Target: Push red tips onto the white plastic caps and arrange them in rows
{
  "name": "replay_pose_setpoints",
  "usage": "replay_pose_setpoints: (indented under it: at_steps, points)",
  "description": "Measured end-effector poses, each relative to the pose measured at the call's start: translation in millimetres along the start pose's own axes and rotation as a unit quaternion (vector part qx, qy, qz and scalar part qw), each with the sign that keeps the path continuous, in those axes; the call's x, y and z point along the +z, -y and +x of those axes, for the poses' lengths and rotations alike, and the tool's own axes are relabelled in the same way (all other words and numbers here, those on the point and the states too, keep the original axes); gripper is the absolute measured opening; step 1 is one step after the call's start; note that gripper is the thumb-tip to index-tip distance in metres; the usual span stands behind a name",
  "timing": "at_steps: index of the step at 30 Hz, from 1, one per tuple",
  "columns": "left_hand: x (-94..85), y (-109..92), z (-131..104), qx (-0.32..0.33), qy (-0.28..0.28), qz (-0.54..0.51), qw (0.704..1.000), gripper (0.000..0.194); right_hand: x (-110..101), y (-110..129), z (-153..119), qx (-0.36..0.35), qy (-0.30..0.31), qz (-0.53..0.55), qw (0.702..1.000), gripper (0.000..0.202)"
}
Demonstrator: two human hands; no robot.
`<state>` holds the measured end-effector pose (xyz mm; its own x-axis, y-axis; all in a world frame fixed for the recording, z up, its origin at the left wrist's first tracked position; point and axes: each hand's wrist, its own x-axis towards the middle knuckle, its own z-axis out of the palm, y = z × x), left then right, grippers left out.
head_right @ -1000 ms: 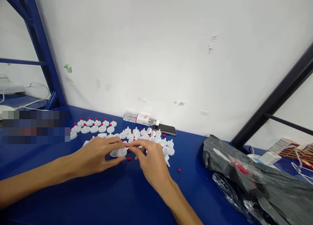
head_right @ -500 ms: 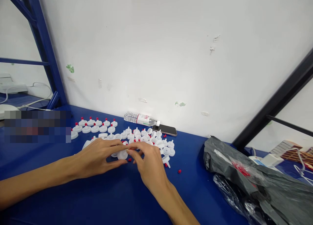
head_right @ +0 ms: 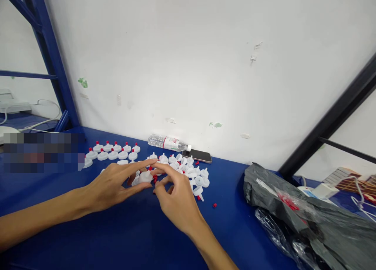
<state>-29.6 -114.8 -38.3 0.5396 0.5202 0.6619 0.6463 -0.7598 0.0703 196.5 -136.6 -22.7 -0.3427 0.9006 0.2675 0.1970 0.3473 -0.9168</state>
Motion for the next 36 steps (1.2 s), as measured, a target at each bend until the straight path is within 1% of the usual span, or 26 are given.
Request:
replay_pose_setpoints:
  at_steps: [1, 3, 6, 8, 11, 13, 15, 18, 20, 22, 25, 28, 32, 36]
  points:
    - [0.0, -0.2, 0.1, 0.007, -0.003, 0.002, 1.000, 0.052, -1.3, -0.1, 0.6, 0.022, 0.010, 0.050, 0.998, 0.047]
    - [0.3, -0.8, 0.1, 0.023, -0.011, 0.003, 1.000, 0.052, -3.9, 0.1, 1.2, 0.066, 0.027, 0.149, 0.986, 0.043]
    - [1.3, -1.1, -0.5, 0.041, -0.021, -0.001, 0.999, 0.049, -7.3, 0.3, 1.4, 0.108, 0.034, 0.241, 0.964, 0.039]
    - [1.7, -0.2, -0.7, 0.044, -0.029, -0.002, 0.999, 0.046, -9.3, -0.1, 1.9, 0.115, 0.026, 0.264, 0.957, 0.043]
    - [-0.5, 3.6, 1.2, 0.033, -0.040, -0.002, 0.999, 0.043, -12.0, -0.9, 3.5, 0.125, -0.018, 0.274, 0.953, 0.045]
    - [-5.6, 8.6, 4.9, 0.009, -0.034, 0.010, 0.999, 0.039, -13.3, -0.9, 4.6, 0.137, -0.046, 0.275, 0.951, 0.042]
    - [-14.1, 16.5, 10.6, -0.037, -0.019, 0.032, 0.999, 0.038, -13.5, -0.6, 5.4, 0.147, -0.055, 0.273, 0.949, 0.039]
    - [-30.8, 34.8, 20.2, -0.132, 0.028, 0.061, 0.989, 0.043, -12.0, -0.3, 6.2, 0.155, -0.052, 0.259, 0.952, 0.039]
    - [-41.8, 50.6, 25.4, -0.188, 0.089, 0.070, 0.976, 0.044, -10.9, -0.7, 6.6, 0.158, -0.052, 0.249, 0.954, 0.039]
    - [-50.8, 67.5, 28.6, -0.226, 0.152, 0.065, 0.960, 0.041, -10.6, -1.6, 7.1, 0.161, -0.052, 0.243, 0.955, 0.039]
    - [-60.8, 90.2, 28.7, -0.249, 0.210, 0.050, 0.944, 0.035, -11.2, -2.8, 7.6, 0.162, -0.053, 0.239, 0.956, 0.039]
    - [-70.3, 104.6, 24.1, -0.265, 0.259, 0.036, 0.928, 0.029, -11.4, -2.9, 7.3, 0.159, -0.049, 0.235, 0.958, 0.036]
    - [-81.2, 112.6, 15.1, -0.295, 0.317, 0.013, 0.901, 0.023, -10.3, -1.6, 6.1, 0.157, -0.041, 0.228, 0.960, 0.031]
    - [-81.7, 117.8, 9.6, -0.325, 0.357, 0.002, 0.876, 0.024, -9.3, -0.5, 5.1, 0.156, -0.037, 0.220, 0.962, 0.031]
